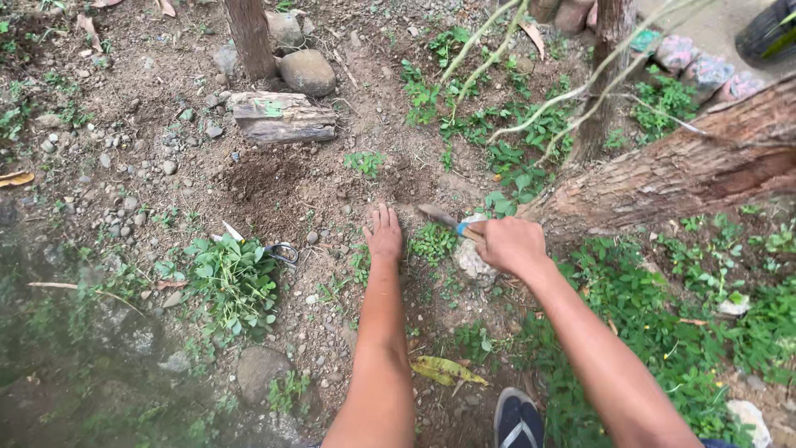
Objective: The person uses a trowel to dig a hole in the dirt near a tree trunk, clearing away small plants and debris by hand and with the tool.
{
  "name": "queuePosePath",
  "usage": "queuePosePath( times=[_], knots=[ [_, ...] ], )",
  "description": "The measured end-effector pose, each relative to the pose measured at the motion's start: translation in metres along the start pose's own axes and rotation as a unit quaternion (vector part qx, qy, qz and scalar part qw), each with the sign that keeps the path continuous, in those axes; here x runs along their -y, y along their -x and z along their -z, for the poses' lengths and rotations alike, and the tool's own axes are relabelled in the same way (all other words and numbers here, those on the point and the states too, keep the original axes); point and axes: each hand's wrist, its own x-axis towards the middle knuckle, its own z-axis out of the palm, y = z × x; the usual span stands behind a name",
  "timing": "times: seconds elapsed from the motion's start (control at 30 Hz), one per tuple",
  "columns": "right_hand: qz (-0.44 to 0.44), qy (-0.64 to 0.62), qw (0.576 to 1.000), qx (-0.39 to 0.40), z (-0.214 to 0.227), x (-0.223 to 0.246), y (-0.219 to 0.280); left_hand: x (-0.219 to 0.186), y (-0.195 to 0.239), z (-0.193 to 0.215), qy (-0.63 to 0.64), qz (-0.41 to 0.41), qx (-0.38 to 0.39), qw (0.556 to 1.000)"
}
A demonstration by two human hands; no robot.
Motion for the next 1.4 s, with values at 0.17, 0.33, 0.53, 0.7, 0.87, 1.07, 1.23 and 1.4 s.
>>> queuePosePath(
  times=[0.17,0.33,0.53,0.7,0.87,1.07,1.23,1.4],
  knots=[
    [0.067,0.059,0.996,-0.002,-0.035,0.032,-0.003,-0.003,0.005,0.008,0.025,0.005,0.02,0.999],
    [0.09,0.007,0.995,-0.035,-0.07,0.041,-0.014,0.007,-0.011,-0.012,-0.005,-0.017,-0.016,1.0],
    [0.036,-0.045,0.998,0.019,-0.071,0.055,-0.03,0.006,-0.011,-0.036,0.025,-0.02,-0.066,0.997],
    [-0.01,-0.149,0.989,0.023,-0.068,0.04,-0.041,0.007,-0.018,-0.043,0.009,-0.021,-0.052,0.998],
    [-0.011,-0.199,0.98,-0.02,-0.039,0.026,-0.023,0.012,-0.019,-0.038,-0.006,-0.036,-0.038,0.999],
    [0.077,0.071,0.994,-0.038,-0.063,0.046,-0.01,0.014,-0.016,-0.04,-0.025,-0.037,-0.031,0.999],
    [0.065,-0.008,0.997,-0.044,-0.1,0.068,-0.046,0.017,-0.023,-0.038,-0.018,-0.041,-0.054,0.998],
    [-0.002,-0.101,0.994,0.032,-0.088,0.057,-0.041,0.009,-0.011,-0.04,0.024,-0.015,-0.02,0.999]
  ],
)
